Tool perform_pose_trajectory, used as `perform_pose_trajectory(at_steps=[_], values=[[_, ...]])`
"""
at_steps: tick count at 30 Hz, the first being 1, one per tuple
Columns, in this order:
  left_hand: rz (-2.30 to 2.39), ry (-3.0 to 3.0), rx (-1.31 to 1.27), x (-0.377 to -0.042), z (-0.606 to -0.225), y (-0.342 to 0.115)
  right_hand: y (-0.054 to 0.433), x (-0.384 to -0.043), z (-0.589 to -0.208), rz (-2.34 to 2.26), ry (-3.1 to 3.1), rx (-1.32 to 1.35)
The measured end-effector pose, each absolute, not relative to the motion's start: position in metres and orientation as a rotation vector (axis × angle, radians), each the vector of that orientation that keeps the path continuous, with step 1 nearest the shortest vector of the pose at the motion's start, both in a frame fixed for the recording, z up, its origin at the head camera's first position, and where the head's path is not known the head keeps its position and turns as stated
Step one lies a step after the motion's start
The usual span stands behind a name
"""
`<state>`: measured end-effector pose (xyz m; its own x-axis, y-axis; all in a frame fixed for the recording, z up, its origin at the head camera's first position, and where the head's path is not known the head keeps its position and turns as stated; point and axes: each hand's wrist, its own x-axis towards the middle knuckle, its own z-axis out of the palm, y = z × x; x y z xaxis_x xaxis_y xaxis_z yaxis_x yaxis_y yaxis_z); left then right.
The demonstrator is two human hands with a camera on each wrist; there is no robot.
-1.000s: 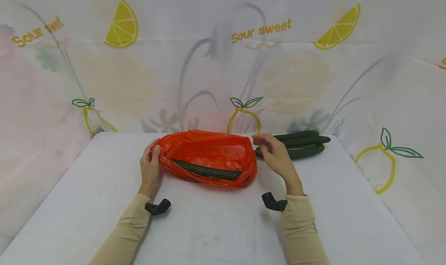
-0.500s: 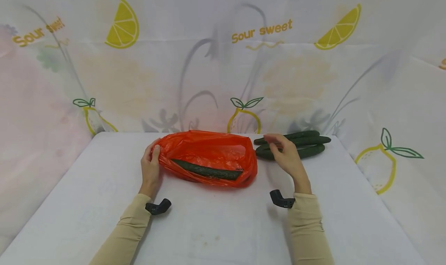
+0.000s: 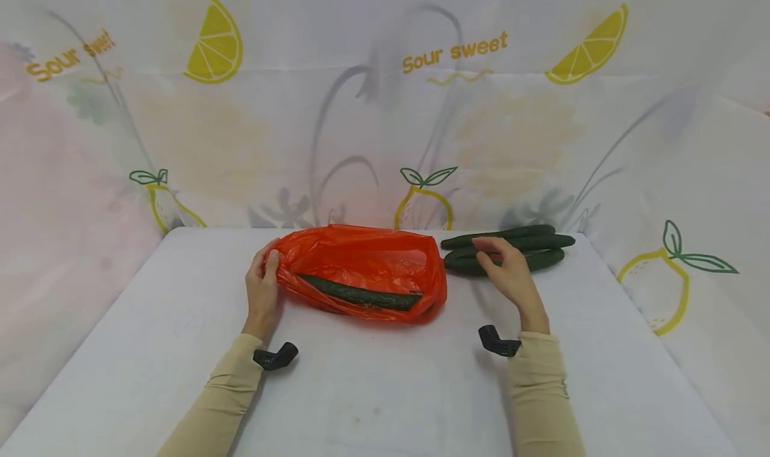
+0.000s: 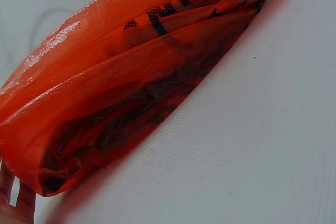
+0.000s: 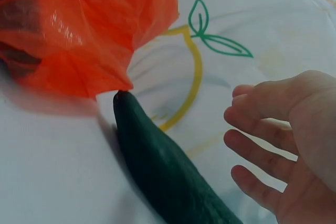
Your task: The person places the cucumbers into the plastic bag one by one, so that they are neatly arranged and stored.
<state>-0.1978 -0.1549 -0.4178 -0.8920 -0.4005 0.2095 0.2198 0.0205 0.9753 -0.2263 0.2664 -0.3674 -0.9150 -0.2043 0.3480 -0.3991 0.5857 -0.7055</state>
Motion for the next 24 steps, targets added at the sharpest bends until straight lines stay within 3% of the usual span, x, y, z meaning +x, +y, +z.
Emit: perform_pose_trajectory(at_steps=[24], values=[[-1.862, -1.893, 0.177, -0.207, -0.432, -0.159, 0.29, -0.237, -0.406, 1.113, -2.67, 0.388]])
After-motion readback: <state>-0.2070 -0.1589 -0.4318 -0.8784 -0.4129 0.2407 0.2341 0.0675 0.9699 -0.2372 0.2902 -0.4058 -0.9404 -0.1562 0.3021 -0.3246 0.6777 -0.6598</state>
